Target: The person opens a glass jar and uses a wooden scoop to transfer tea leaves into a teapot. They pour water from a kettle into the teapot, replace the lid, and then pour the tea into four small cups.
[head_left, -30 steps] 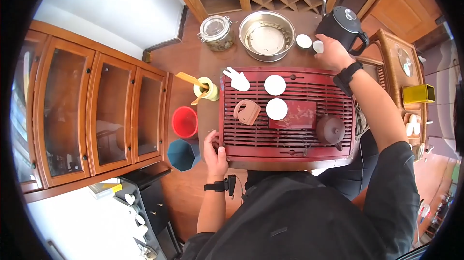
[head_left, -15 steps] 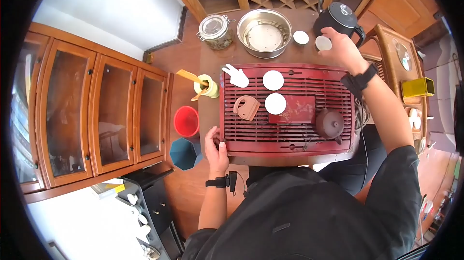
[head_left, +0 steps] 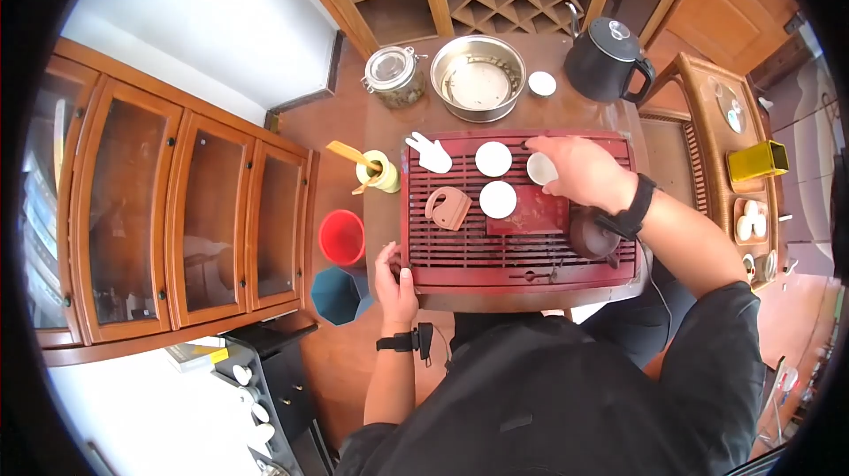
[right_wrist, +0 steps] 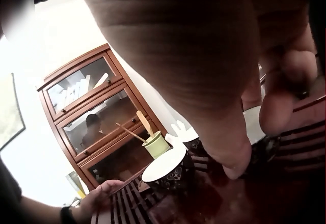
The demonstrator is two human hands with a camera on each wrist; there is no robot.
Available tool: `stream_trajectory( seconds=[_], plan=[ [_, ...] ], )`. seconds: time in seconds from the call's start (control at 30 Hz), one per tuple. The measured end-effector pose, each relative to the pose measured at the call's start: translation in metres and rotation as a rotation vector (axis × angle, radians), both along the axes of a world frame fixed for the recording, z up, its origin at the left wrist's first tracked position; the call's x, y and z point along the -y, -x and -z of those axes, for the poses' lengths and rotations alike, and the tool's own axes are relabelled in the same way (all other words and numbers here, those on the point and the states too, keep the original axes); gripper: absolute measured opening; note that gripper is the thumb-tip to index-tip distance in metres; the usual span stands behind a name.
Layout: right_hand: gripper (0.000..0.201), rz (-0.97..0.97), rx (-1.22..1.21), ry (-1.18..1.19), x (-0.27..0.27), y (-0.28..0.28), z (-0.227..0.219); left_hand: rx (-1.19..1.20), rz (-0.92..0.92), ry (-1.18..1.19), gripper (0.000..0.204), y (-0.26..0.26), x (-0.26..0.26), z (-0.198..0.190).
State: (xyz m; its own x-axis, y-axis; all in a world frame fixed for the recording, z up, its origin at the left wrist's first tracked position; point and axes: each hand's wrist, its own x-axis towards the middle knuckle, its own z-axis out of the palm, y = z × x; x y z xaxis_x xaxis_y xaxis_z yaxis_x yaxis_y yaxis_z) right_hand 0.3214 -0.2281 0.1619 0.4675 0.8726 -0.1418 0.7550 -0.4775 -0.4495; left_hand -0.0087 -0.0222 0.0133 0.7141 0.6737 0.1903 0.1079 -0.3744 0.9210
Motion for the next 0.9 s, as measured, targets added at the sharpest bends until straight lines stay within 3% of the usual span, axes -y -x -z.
stream_trajectory(
  seconds=[0.27,0.37,0.47,0.53,0.7,0.8,0.9],
  plan=[
    [0.069,-0.036,-0.036,0.015,0.001,-0.005,-0.004,-0.045,-0.023,0.028,0.047,-0.002,0.004,-0.007],
    [0.055,0.034,0.028,-0.165,0.0,-0.035,-0.002,-0.031,-0.021,0.019,0.049,-0.002,0.004,-0.005],
    [0.046,0.223,0.034,-0.115,-0.01,-0.074,0.004,-0.044,-0.027,0.029,0.05,-0.001,0.003,-0.006],
    [0.044,0.223,0.218,-0.119,-0.01,-0.102,0.04,-0.041,-0.026,0.037,0.051,-0.001,0.002,-0.003],
    [0.074,0.176,0.187,0.02,-0.025,-0.128,0.066,-0.007,-0.026,0.004,0.049,-0.003,0.002,-0.004],
    [0.076,0.123,0.212,-0.139,-0.03,-0.139,0.091,-0.108,-0.118,0.051,0.052,0.003,-0.003,0.017],
    [0.076,0.122,0.165,-0.066,-0.026,-0.143,0.097,-0.039,-0.021,0.137,0.053,0.003,0.005,0.014]
  ],
)
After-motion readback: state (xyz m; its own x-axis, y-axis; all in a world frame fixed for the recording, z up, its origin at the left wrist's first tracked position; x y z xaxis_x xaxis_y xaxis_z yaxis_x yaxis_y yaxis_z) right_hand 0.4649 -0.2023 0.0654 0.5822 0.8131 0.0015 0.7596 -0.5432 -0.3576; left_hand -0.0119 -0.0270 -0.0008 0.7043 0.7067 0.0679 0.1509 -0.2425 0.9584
